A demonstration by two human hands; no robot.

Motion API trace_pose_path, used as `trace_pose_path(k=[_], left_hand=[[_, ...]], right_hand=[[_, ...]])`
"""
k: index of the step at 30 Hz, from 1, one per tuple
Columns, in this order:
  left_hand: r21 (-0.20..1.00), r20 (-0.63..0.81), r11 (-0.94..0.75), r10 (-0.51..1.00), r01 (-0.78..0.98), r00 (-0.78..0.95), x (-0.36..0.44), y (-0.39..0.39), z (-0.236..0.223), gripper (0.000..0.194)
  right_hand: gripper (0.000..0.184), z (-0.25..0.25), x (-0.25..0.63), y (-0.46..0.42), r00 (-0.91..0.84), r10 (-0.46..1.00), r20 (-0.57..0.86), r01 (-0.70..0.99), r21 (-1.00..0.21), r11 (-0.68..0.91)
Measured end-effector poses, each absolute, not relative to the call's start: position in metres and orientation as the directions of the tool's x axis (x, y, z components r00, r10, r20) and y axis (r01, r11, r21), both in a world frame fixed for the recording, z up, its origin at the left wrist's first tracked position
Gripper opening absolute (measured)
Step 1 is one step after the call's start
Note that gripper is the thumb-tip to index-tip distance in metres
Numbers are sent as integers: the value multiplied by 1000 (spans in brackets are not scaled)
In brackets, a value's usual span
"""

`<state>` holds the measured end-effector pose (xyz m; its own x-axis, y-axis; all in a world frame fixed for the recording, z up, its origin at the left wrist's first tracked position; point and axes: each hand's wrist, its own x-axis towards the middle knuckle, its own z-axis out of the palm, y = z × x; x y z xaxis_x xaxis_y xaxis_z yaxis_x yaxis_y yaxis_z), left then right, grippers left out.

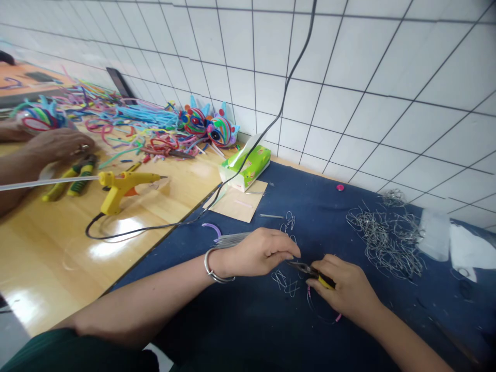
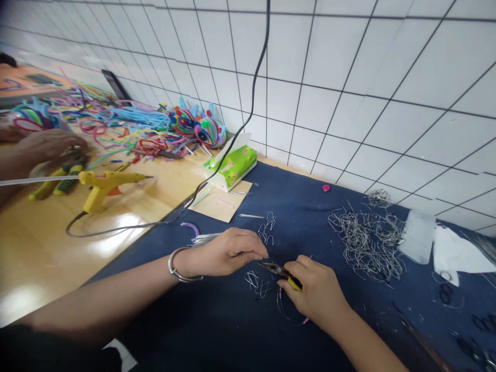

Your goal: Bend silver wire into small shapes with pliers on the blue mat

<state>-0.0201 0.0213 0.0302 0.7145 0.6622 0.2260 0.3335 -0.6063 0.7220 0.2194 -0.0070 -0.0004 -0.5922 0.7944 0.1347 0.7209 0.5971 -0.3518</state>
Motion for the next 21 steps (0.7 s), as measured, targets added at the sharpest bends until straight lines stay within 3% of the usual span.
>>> trace_pose_path(k=[6,10,15,21], left_hand=[[721,240,-613,657,322,714,-21,21,31,23],[766,242,-545,735,340,634,-19,21,28,20],[937,45,-182,909,297,414,-15,26,12,12],[975,-213,217,879,40,427,-16,31,2,18]], right_hand=[[16,-1,219,-7,-587,801,115,717,-384,581],[15,-5,218,-6,-584,787,199,715,-332,615],[15,-10,218,-4,-539,776,326,772,-177,611],[23,-7,225,-6,-578,662,478,768,43,639]])
